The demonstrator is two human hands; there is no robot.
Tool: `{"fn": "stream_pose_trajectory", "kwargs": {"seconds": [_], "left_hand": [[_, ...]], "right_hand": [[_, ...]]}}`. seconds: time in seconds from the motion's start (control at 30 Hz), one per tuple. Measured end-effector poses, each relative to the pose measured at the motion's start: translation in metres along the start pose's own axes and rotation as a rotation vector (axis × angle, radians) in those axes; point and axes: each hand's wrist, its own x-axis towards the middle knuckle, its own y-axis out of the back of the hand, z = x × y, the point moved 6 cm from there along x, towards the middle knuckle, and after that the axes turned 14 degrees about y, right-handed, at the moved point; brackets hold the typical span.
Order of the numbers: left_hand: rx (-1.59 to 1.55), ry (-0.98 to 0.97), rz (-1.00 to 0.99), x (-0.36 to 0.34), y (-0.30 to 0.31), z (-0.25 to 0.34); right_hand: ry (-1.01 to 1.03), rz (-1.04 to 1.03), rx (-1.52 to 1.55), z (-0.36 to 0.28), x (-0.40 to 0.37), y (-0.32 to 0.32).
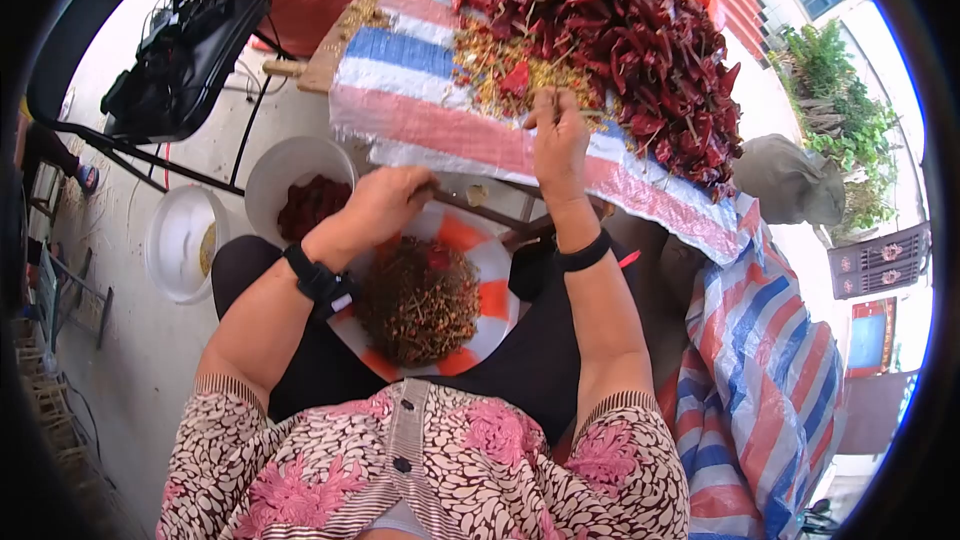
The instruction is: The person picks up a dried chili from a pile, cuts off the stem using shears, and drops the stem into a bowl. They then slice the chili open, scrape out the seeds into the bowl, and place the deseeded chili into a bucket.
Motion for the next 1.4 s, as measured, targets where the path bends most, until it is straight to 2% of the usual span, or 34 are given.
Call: {"fn": "stream_pose_trajectory", "kwargs": {"seconds": [0.03,0.1,0.17,0.23,0.27,0.3,0.33,0.37,0.4,0.43,0.47,0.57,0.63,0.7,0.73,0.83,0.87,0.97,1.2,1.3,1.4], "left_hand": [[0.022,0.053,0.03,0.002,0.003,0.0],[-0.013,0.031,0.126,0.004,0.012,-0.007],[0.082,0.139,0.077,0.003,0.022,-0.012],[0.193,0.173,0.075,0.0,0.027,-0.018],[0.222,0.18,0.04,-0.001,0.027,-0.022],[0.248,0.187,0.007,-0.002,0.027,-0.026],[0.273,0.196,-0.024,-0.008,0.026,-0.029],[0.284,0.222,-0.049,-0.013,0.026,-0.03],[0.299,0.241,-0.071,-0.016,0.028,-0.03],[0.316,0.258,-0.088,-0.018,0.029,-0.031],[0.331,0.252,-0.086,-0.021,0.031,-0.032],[0.356,0.301,-0.137,-0.029,0.037,-0.042],[0.358,0.33,-0.136,-0.035,0.039,-0.051],[0.368,0.35,-0.139,-0.041,0.039,-0.059],[0.375,0.354,-0.14,-0.045,0.04,-0.063],[0.371,0.354,-0.148,-0.055,0.042,-0.071],[0.365,0.353,-0.15,-0.058,0.043,-0.074],[0.372,0.393,-0.178,-0.064,0.045,-0.081],[0.365,0.358,-0.153,-0.066,0.055,-0.085],[0.346,0.348,-0.173,-0.066,0.053,-0.084],[0.283,0.302,-0.263,-0.071,0.046,-0.082]], "right_hand": [[-0.039,0.0,0.073,-0.009,-0.007,-0.001],[-0.092,-0.037,0.145,-0.046,-0.023,-0.007],[-0.149,0.032,0.246,-0.071,-0.055,-0.022],[-0.38,0.062,0.418,-0.058,-0.11,-0.05],[-0.48,0.045,0.402,-0.045,-0.142,-0.066],[-0.539,-0.011,0.329,-0.019,-0.178,-0.081],[-0.747,-0.081,0.307,0.015,-0.223,-0.1],[-0.895,-0.301,0.236,0.041,-0.272,-0.113],[-1.061,-0.389,0.282,0.07,-0.323,-0.124],[-1.073,-0.557,0.156,0.097,-0.359,-0.128],[-1.071,-0.724,0.026,0.117,-0.383,-0.133],[-0.86,-0.789,-0.396,0.14,-0.395,-0.142],[-0.983,-0.832,-0.28,0.131,-0.386,-0.146],[-0.987,-0.834,-0.251,0.1,-0.355,-0.145],[-0.718,-1.226,-0.366,0.083,-0.337,-0.151],[-0.539,-1.207,-0.285,0.159,-0.401,-0.163],[-0.555,-1.255,-0.274,0.176,-0.419,-0.167],[-0.537,-1.161,-0.363,0.186,-0.426,-0.169],[-0.622,-1.056,-0.316,0.156,-0.39,-0.171],[-0.454,-1.026,-0.08,0.136,-0.359,-0.178],[-0.19,-1.151,-0.211,0.072,-0.294,-0.176]]}}
